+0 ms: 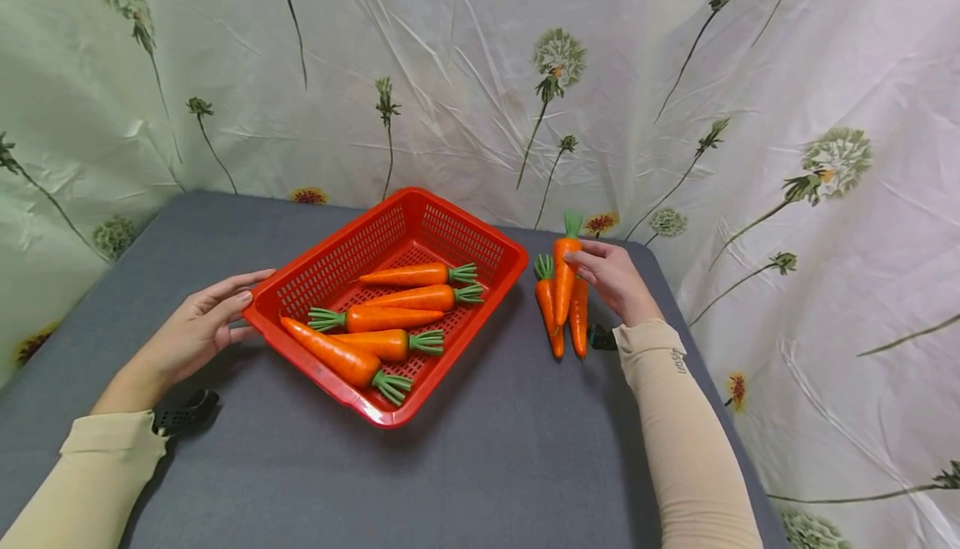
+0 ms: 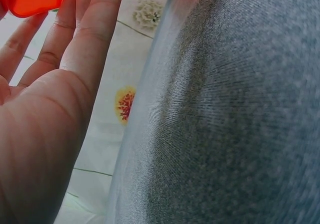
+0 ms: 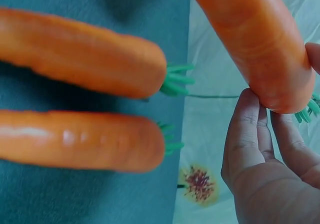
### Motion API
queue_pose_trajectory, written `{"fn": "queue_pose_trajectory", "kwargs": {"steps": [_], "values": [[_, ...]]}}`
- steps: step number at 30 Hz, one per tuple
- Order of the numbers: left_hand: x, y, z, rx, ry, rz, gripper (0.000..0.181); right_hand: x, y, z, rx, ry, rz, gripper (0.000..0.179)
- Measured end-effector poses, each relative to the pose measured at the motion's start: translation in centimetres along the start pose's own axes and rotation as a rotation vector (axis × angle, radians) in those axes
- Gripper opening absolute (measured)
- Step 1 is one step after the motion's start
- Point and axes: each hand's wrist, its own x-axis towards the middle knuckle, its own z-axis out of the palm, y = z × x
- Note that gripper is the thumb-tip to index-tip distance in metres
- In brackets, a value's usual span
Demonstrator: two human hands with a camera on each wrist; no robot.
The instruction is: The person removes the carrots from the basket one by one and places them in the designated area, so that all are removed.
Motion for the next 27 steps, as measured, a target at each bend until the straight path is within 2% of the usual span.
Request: {"fn": "queue_pose_trajectory", "kwargs": {"steps": [22,27], "values": [[-0.1,0.1,0.1,-0.004,0.011,-0.017,0.05,-0.8,3.2,-4.3,0.076,0.011,0.0,0.08],[-0.1,0.1,0.1,-0.012,0.004,-0.013,0.05,-0.9,3.9,-5.1,0.038,0.035,0.026,0.082]]}}
